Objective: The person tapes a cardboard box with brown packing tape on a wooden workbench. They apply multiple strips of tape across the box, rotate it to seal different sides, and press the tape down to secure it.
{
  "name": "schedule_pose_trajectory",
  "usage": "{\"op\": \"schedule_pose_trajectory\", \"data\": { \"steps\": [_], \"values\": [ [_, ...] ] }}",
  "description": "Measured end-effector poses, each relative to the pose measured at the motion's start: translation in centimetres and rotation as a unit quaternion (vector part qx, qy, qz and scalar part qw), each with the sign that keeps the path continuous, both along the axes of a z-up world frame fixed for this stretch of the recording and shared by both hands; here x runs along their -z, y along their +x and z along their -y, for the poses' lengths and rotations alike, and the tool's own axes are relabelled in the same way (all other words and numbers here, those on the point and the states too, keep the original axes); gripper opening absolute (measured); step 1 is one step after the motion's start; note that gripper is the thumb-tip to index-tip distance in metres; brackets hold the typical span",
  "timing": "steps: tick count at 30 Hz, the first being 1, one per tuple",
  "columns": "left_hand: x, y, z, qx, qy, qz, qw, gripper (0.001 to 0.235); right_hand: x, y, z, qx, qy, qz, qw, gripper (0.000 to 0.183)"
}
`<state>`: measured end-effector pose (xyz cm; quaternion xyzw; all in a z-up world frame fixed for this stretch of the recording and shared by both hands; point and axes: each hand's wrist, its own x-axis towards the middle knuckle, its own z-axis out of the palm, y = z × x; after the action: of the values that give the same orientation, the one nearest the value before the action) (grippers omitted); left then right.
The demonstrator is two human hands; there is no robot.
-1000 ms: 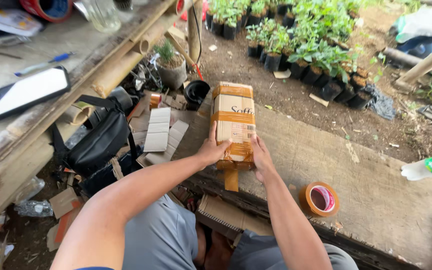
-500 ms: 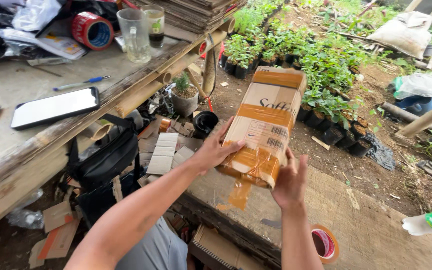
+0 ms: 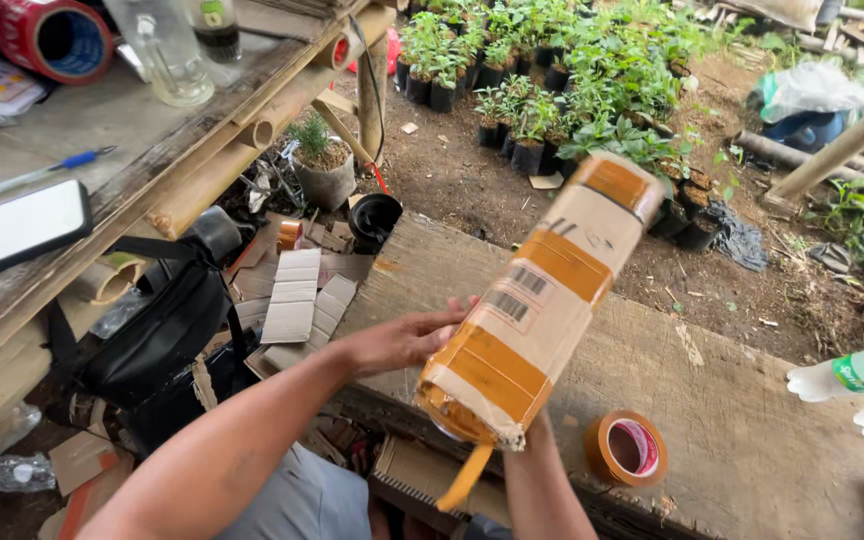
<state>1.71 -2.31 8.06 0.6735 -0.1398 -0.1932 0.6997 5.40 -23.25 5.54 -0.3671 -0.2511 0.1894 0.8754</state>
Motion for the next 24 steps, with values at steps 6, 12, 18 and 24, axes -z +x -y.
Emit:
{"op": "schedule_pose_trajectory", "data": {
  "steps": [6,12,18,24],
  "values": [
    [-4.8,-1.5,-2.2,-0.169,-0.058,-0.017,0.984,0.079,-1.1,2.2,2.9,0.031,-0.051,-0.038,0.997,0.096],
    [-4.4,-2.8,1.0,-0.202,0.001,0.012,0.979,0.101,-5.2,0.5,2.1,0.194,-0.28,0.053,0.939,0.112],
    [-3.9,-2.7,1.5,-0.214,-0.121,0.02,0.969,0.091,-7.0,0.2,3.4,0.12,-0.226,0.045,0.966,0.131],
    [-3.9,-2.9,2.0,-0.264,-0.155,0.013,0.952,0.091,-6.6,0.2,4.3,0.072,-0.263,0.093,0.958,0.126]
  ]
}}
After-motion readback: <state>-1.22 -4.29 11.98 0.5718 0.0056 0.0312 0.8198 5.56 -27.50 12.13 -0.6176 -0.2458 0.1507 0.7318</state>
